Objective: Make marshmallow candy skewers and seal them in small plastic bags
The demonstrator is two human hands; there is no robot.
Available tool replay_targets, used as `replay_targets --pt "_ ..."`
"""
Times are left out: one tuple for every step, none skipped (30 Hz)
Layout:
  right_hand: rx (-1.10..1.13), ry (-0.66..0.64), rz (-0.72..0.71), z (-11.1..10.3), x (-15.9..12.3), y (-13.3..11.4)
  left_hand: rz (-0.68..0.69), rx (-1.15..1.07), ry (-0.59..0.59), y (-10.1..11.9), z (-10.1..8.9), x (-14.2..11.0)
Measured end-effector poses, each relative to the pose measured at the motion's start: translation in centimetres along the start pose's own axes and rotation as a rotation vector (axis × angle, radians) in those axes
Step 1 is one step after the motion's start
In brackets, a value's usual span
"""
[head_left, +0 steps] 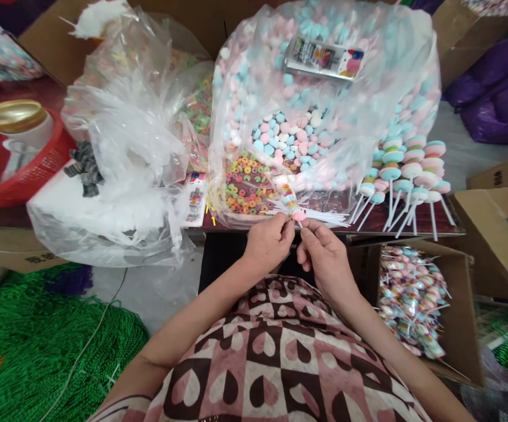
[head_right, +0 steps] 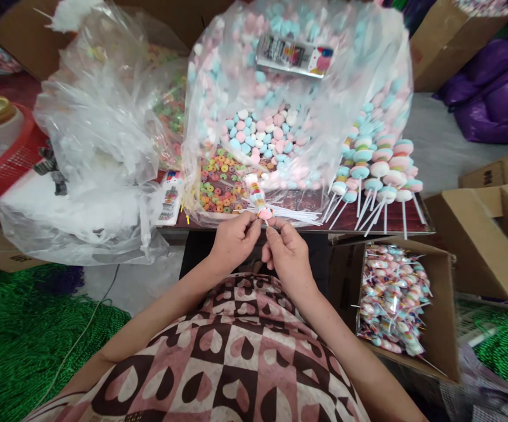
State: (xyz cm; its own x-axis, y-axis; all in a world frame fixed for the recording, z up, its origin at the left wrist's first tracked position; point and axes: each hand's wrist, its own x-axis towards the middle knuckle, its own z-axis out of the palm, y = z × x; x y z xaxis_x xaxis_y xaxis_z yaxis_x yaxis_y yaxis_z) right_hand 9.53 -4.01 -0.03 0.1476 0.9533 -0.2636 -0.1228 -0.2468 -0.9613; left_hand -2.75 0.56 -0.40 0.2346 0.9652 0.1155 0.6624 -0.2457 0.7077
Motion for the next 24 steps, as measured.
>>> replay_targets --pt "-0.024 0.007 -0.001 0.0 0.1 0.2 0.012 0.020 0.001 0.0 0.0 0.0" --pt "-0.048 0.014 0.000 0.0 0.3 0.4 0.020 0.033 -0.002 -0.1 0.1 0.1" --pt "-0.072 0.022 0.001 0.0 0.5 0.7 0.021 0.040 -0.009 -0.2 0.1 0.1" --pt "-0.100 0.032 0.000 0.0 0.6 0.8 0.016 0.037 -0.020 -0.3 0.1 0.2" --pt "-0.136 0.041 -0.008 0.0 0.8 1.0 0.009 0.023 -0.036 -0.4 0.0 0.2" --pt "-0.185 0.054 -0.030 -0.1 0.9 1.1 0.004 -0.005 -0.051 -0.5 0.0 0.3" --pt "-0.252 0.071 -0.067 -0.1 1.0 1.1 0.004 -0.042 -0.065 -0.6 -0.1 0.3" --pt "-0.335 0.094 -0.119 -0.2 1.0 1.1 0.010 -0.081 -0.074 -0.7 -0.2 0.4" --pt "-0.427 0.119 -0.181 -0.3 1.0 1.1 0.026 -0.109 -0.073 -0.7 -0.2 0.4" --pt "-0.515 0.140 -0.245 -0.3 1.0 1.0 0.051 -0.117 -0.063 -0.7 -0.3 0.3" --pt "-0.590 0.155 -0.305 -0.4 1.0 1.0 0.084 -0.104 -0.043 -0.6 -0.3 0.3" --pt "-0.643 0.163 -0.353 -0.4 1.0 0.9 0.123 -0.075 -0.019 -0.6 -0.3 0.3" --pt "-0.672 0.165 -0.384 -0.4 1.0 0.9 0.163 -0.040 0.000 -0.5 -0.3 0.2" --pt "-0.672 0.161 -0.395 -0.5 0.9 0.9 0.196 -0.011 0.010 -0.4 -0.3 0.2" --pt "-0.641 0.148 -0.382 -0.5 0.9 0.8 0.214 0.005 0.010 -0.4 -0.3 0.2" --pt "-0.575 0.123 -0.343 -0.5 0.9 0.7 0.211 0.003 0.000 -0.4 -0.4 0.3" --pt "-0.481 0.088 -0.282 -0.5 0.9 0.6 0.188 -0.018 -0.016 -0.4 -0.4 0.3" --pt "-0.374 0.054 -0.216 -0.6 0.9 0.5 0.151 -0.052 -0.029 -0.5 -0.4 0.4" --pt "-0.268 0.026 -0.160 -0.8 0.9 0.4 0.107 -0.091 -0.036 -0.6 -0.5 0.5" --pt "-0.178 0.012 -0.125 -0.9 0.9 0.2 0.069 -0.128 -0.037 -0.7 -0.6 0.6" --pt "-0.110 0.014 -0.116 -1.1 1.0 0.1 0.043 -0.158 -0.035 -0.7 -0.7 0.7" --pt "-0.069 0.027 -0.125 -1.4 1.2 0.0 0.030 -0.178 -0.035 -0.8 -0.8 0.7" --pt "-0.047 0.047 -0.145 -1.6 1.5 -0.1 0.024 -0.195 -0.043 -0.8 -0.9 0.8" --pt "-0.037 0.066 -0.160 -1.8 1.8 -0.3 0.018 -0.216 -0.059 -0.8 -1.0 0.9"
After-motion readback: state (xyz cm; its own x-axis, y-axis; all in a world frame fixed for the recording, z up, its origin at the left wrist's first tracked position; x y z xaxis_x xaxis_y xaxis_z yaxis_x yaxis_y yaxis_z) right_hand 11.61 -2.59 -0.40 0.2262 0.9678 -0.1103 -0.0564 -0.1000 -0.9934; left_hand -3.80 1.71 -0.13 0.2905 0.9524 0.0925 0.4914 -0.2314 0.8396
